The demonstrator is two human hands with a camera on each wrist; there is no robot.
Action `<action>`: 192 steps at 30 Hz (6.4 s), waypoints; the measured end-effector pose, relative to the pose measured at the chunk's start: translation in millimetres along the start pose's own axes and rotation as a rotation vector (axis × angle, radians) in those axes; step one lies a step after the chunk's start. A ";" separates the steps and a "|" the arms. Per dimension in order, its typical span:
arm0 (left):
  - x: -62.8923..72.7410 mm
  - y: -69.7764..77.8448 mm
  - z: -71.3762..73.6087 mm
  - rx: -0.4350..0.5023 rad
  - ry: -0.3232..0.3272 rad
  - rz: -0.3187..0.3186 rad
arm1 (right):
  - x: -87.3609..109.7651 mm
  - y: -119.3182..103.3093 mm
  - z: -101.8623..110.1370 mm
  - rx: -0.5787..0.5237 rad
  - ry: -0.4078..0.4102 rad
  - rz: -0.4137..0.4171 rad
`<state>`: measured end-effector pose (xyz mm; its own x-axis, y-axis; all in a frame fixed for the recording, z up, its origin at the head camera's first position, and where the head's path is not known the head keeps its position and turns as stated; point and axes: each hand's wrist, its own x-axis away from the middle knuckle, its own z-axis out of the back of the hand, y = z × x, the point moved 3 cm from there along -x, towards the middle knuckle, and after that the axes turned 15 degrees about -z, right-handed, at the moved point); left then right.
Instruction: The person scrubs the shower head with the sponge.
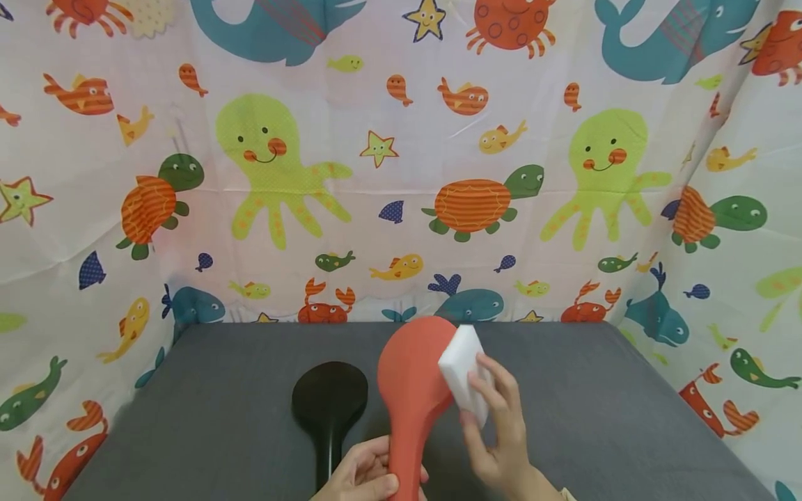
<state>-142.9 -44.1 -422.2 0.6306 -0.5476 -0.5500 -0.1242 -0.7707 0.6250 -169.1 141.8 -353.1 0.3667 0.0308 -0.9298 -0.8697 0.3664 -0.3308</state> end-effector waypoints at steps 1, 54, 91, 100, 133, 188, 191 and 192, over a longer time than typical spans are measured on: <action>-0.5 0.7 -0.5 0.006 -0.002 -0.008 | 4.4 -2.9 -1.4 0.019 -0.008 0.063; -8.1 18.8 17.1 -0.745 0.009 0.190 | 2.6 40.4 44.8 0.008 -0.123 -0.752; -4.8 13.9 12.3 -1.891 -0.165 -0.185 | -19.4 11.3 31.7 0.319 -0.212 -0.190; -5.1 15.9 13.4 -1.912 -0.163 -0.142 | -15.8 11.8 26.4 0.519 -0.187 -0.213; -7.6 22.6 1.6 -2.048 -0.149 -0.130 | 29.5 -20.3 -20.5 0.722 -0.226 0.294; -4.5 -2.1 7.9 -0.447 0.261 0.096 | 14.6 -15.6 -12.8 -0.660 -0.208 -0.798; -2.7 -6.6 7.9 -0.326 0.219 0.112 | 17.2 -15.9 -19.2 -0.282 -0.217 -0.465; -1.8 -7.9 8.1 -0.296 0.205 0.122 | 18.4 -16.2 -21.5 -0.179 -0.230 -0.366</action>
<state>-149.2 -39.7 -430.6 0.7690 -0.5296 -0.3581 -0.0001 -0.5602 0.8284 -155.4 116.5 -368.4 0.7060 0.1422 -0.6937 -0.7056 0.2255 -0.6718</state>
